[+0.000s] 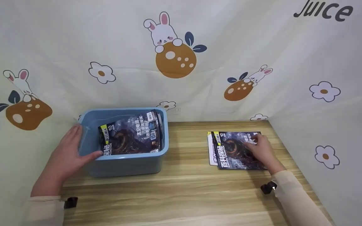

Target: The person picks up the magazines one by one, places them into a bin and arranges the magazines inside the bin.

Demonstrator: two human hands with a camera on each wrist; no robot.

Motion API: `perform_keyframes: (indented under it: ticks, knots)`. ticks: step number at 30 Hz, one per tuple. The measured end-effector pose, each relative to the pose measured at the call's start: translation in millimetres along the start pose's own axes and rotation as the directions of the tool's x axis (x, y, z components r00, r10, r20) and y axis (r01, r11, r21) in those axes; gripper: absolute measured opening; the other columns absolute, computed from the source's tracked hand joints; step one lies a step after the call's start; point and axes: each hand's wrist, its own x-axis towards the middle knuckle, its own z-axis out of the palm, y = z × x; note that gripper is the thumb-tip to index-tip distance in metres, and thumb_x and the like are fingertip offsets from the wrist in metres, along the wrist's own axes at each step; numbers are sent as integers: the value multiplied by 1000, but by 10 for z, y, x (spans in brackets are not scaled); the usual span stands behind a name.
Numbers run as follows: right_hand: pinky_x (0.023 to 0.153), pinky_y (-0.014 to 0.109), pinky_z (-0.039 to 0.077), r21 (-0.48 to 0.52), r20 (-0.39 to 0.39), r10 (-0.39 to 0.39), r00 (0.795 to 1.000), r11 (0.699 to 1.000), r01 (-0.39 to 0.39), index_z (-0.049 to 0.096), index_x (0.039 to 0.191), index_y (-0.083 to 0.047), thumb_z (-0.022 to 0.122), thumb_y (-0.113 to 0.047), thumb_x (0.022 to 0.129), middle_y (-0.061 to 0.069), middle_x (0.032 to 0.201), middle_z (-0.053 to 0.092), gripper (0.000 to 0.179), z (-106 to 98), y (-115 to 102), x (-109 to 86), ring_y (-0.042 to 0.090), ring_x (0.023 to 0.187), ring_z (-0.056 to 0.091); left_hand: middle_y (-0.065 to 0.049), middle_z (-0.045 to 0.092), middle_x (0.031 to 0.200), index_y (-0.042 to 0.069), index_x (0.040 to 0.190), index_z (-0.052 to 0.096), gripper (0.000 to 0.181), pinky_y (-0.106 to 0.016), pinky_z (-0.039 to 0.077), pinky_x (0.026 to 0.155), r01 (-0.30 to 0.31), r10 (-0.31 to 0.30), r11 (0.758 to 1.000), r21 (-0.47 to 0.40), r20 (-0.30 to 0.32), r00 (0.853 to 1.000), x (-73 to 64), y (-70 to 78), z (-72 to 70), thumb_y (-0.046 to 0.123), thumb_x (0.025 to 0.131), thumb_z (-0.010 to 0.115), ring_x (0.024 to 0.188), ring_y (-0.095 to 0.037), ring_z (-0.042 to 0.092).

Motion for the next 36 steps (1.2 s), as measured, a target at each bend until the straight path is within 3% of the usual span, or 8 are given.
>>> perform_keyframes:
  ticks: [6,10,14,19,22,26,32,36]
  knots:
    - [108,72,47,-174,51,237,970,959,-225,44,143,22,84,-49,98,47,140,42,93,-184,216,-102,61,126,50,-35,13,179,-9,172,14,125,-78,20,127,-11,11,1000,4,-1,1000,9,17,2,66,95,78,166,-53,11]
    - [112,75,44,-210,101,321,942,932,-295,34,147,25,84,-56,95,53,145,37,108,-284,287,-151,67,133,45,-34,12,179,-8,173,13,126,-80,22,125,-1,1,1000,3,7,1000,18,25,8,68,95,77,166,-54,11]
    - [110,74,46,-222,129,316,940,933,-283,39,139,27,86,-55,94,51,135,46,105,-344,352,-150,65,126,50,-33,11,180,-7,173,13,126,-81,23,123,2,-2,1000,4,3,1000,42,34,-6,69,95,77,167,-53,10]
    - [93,61,57,-196,186,303,935,944,-267,49,128,24,90,-48,93,38,113,59,90,-350,438,-134,47,100,62,-32,11,180,-6,173,13,126,-82,25,122,5,-5,1000,9,2,1000,17,18,-10,69,94,77,166,-54,12]
    - [103,62,56,-130,242,305,921,951,-281,41,139,29,91,-39,93,48,127,56,96,-357,481,-96,54,111,63,-32,12,180,-6,173,13,127,-83,25,121,7,-7,1000,13,3,1000,8,19,-9,69,94,77,166,-54,12]
    - [123,69,37,-61,302,310,901,950,-306,24,155,29,92,-31,93,54,154,36,110,-373,536,-38,65,142,44,-32,11,181,-6,174,12,128,-83,25,121,14,-14,1000,12,10,1000,3,25,-14,70,94,77,167,-53,11]
    - [124,65,39,7,350,314,882,941,-338,25,160,23,93,-32,91,50,160,35,111,-398,612,6,56,140,48,-32,11,181,-7,173,12,127,-82,24,123,17,-17,1000,5,17,1000,-10,10,-5,69,95,78,167,-52,9]
    - [116,58,49,37,353,311,882,938,-346,26,163,19,93,-33,91,48,157,40,112,-404,646,16,47,129,57,-31,11,181,-5,174,11,128,-81,23,123,20,-20,1000,4,17,1000,-8,1,-3,69,95,77,167,-52,9]
